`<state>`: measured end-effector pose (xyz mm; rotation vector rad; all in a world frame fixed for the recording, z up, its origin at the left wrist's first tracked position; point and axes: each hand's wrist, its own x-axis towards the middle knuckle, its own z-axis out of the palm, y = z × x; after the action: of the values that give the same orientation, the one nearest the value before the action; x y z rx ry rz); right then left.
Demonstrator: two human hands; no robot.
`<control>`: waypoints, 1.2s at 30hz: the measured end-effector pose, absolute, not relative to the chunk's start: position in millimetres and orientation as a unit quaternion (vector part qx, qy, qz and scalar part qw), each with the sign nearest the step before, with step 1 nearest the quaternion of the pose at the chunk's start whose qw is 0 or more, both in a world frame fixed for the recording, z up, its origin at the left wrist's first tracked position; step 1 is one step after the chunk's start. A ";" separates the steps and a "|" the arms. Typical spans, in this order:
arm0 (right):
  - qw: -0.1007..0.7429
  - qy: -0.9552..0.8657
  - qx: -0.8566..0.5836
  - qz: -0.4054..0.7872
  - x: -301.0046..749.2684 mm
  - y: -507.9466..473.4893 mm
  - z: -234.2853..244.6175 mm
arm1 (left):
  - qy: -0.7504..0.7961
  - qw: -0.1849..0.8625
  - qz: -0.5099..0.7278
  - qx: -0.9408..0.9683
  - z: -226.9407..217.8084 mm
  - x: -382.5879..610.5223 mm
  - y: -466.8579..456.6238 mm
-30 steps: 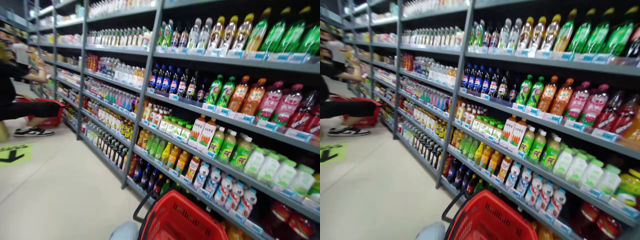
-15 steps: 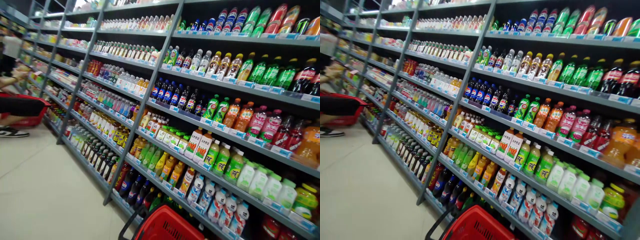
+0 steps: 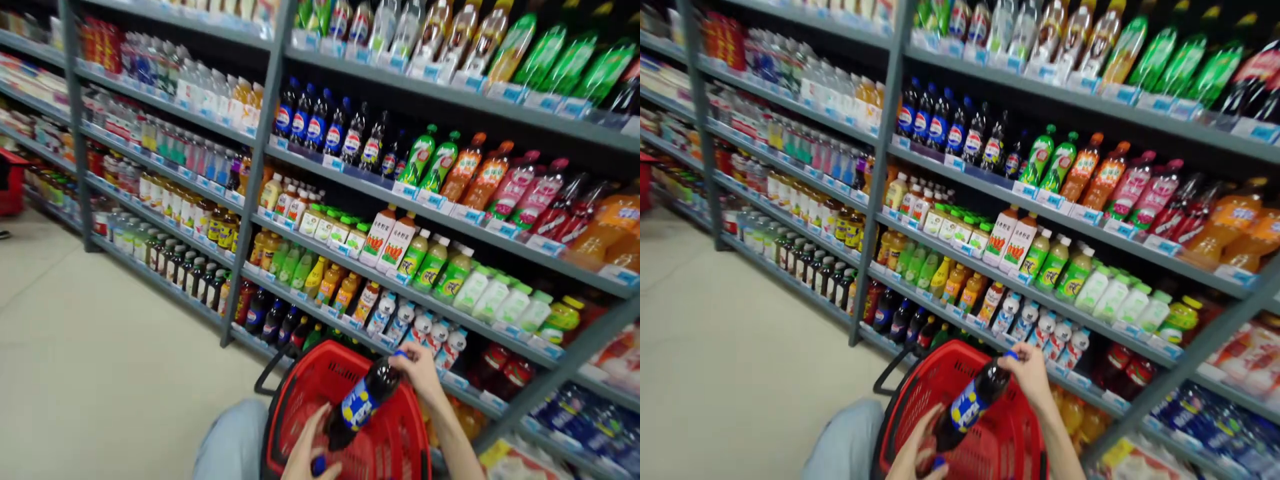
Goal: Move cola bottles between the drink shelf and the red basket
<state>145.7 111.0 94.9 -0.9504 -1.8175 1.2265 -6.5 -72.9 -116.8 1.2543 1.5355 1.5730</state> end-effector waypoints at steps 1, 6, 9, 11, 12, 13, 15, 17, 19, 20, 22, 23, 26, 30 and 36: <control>0.357 -0.689 -0.371 0.511 146.6 107.5 100.1 | 0.550 0.329 0.623 0.449 -112.9 -0.4 -74.9; 0.358 -0.639 -0.366 0.574 154.4 93.5 116.8 | 0.432 0.402 0.724 0.357 -81.1 19.4 -92.9; 0.366 -0.651 -0.360 0.560 158.1 89.3 124.3 | 0.404 0.412 0.736 0.355 -66.9 22.4 -100.2; 0.362 -0.656 -0.353 0.561 159.4 88.1 128.1 | 0.408 0.408 0.734 0.358 -62.6 23.5 -101.8; 0.361 -0.656 -0.351 0.563 159.8 87.7 129.5 | 0.414 0.408 0.731 0.358 -61.6 24.1 -101.9; 0.361 -0.655 -0.351 0.563 160.2 87.4 130.5 | 0.419 0.409 0.728 0.357 -61.2 24.5 -101.8; 0.360 -0.655 -0.355 0.562 160.8 86.9 131.5 | 0.424 0.415 0.722 0.356 -61.3 25.2 -101.6; 0.356 -0.656 -0.357 0.561 161.6 86.3 131.6 | 0.419 0.419 0.723 0.355 -62.5 25.9 -102.3; 0.355 -0.658 -0.353 0.562 162.5 85.7 131.2 | 0.403 0.433 0.727 0.349 -64.4 28.1 -104.2; 0.354 -0.659 -0.350 0.564 163.2 85.4 131.1 | 0.386 0.452 0.728 0.342 -65.3 30.2 -105.5; 0.349 -0.657 -0.345 0.572 164.7 84.5 130.8 | 0.339 0.509 0.726 0.314 -66.7 36.4 -108.3; 0.344 -0.656 -0.343 0.577 165.6 83.9 130.7 | 0.313 0.547 0.719 0.292 -67.1 40.2 -109.7; 0.322 -0.666 -0.332 0.585 167.4 81.2 130.6 | 0.253 0.660 0.674 0.217 -67.8 51.7 -112.9; 0.290 -0.699 -0.290 0.586 166.4 76.2 130.8 | 0.195 0.760 0.603 0.145 -73.4 59.3 -115.8; 0.257 -0.737 -0.250 0.574 158.3 67.8 133.2 | 0.091 0.815 0.554 0.140 -92.5 60.8 -123.0</control>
<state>158.3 67.8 133.2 -0.6771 -1.9983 1.5565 60.8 -123.0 -92.5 0.2982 0.1949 1.1826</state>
